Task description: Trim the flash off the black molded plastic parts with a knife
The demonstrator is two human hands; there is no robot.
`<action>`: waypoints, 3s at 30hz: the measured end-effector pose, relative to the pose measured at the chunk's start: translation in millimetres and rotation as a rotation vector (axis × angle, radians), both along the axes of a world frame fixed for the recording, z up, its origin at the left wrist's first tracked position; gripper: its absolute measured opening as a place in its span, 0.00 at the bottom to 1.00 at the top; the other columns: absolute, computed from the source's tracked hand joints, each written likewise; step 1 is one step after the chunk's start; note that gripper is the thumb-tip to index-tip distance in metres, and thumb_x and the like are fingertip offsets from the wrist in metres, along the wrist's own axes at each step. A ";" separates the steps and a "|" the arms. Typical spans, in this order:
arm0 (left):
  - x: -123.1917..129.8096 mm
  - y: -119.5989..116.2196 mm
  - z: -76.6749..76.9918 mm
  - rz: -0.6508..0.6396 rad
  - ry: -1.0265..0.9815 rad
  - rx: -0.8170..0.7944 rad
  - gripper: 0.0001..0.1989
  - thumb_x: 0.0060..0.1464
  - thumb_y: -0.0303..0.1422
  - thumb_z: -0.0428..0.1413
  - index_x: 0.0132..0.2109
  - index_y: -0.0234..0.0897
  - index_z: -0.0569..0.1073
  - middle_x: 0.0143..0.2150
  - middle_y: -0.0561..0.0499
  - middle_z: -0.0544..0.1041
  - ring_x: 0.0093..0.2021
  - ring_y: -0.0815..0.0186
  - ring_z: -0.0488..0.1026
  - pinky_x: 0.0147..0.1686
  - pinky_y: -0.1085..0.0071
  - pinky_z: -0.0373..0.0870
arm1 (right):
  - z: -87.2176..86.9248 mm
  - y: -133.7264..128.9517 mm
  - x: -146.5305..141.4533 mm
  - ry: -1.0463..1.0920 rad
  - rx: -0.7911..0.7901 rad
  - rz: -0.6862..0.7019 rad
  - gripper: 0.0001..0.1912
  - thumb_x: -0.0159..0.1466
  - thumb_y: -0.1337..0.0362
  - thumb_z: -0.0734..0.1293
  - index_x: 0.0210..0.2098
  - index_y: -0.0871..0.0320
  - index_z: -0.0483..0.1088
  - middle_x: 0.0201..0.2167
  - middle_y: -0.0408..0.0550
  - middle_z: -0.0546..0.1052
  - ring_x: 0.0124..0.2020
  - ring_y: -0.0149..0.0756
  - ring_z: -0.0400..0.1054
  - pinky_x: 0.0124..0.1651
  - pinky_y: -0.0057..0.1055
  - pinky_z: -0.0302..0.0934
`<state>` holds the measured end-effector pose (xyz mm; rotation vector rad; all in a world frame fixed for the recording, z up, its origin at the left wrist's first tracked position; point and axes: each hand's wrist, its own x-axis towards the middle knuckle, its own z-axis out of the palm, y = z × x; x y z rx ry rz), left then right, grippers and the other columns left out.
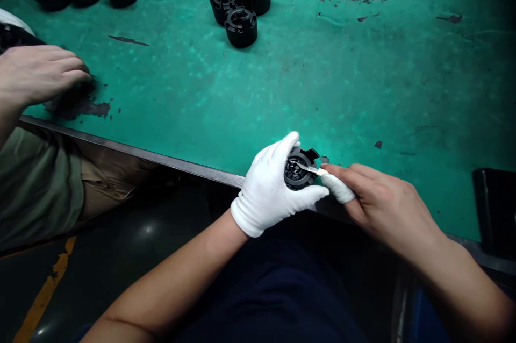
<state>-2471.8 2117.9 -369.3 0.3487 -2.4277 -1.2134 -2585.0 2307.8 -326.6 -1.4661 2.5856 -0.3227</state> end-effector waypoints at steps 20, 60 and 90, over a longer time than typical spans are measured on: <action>-0.2 4.4 -8.9 0.062 0.061 -0.040 0.49 0.46 0.57 0.67 0.66 0.33 0.62 0.62 0.36 0.73 0.63 0.49 0.71 0.65 0.53 0.68 | 2.0 24.8 21.3 -0.098 0.026 -0.015 0.18 0.72 0.59 0.61 0.59 0.47 0.71 0.33 0.43 0.76 0.31 0.34 0.72 0.32 0.32 0.58; -20.8 -60.7 18.8 -0.479 -0.108 -0.061 0.42 0.47 0.42 0.69 0.66 0.37 0.64 0.66 0.39 0.70 0.65 0.51 0.69 0.66 0.56 0.67 | 6.3 8.9 -23.2 -0.035 0.117 0.123 0.20 0.73 0.53 0.57 0.57 0.46 0.74 0.38 0.45 0.81 0.36 0.37 0.76 0.33 0.31 0.61; 9.2 -20.1 0.8 -0.139 -0.042 0.065 0.50 0.45 0.54 0.69 0.69 0.39 0.59 0.67 0.38 0.67 0.67 0.50 0.66 0.68 0.53 0.64 | -1.1 13.1 31.3 -0.180 -0.004 0.073 0.24 0.68 0.71 0.59 0.62 0.58 0.67 0.47 0.53 0.81 0.40 0.44 0.79 0.42 0.41 0.75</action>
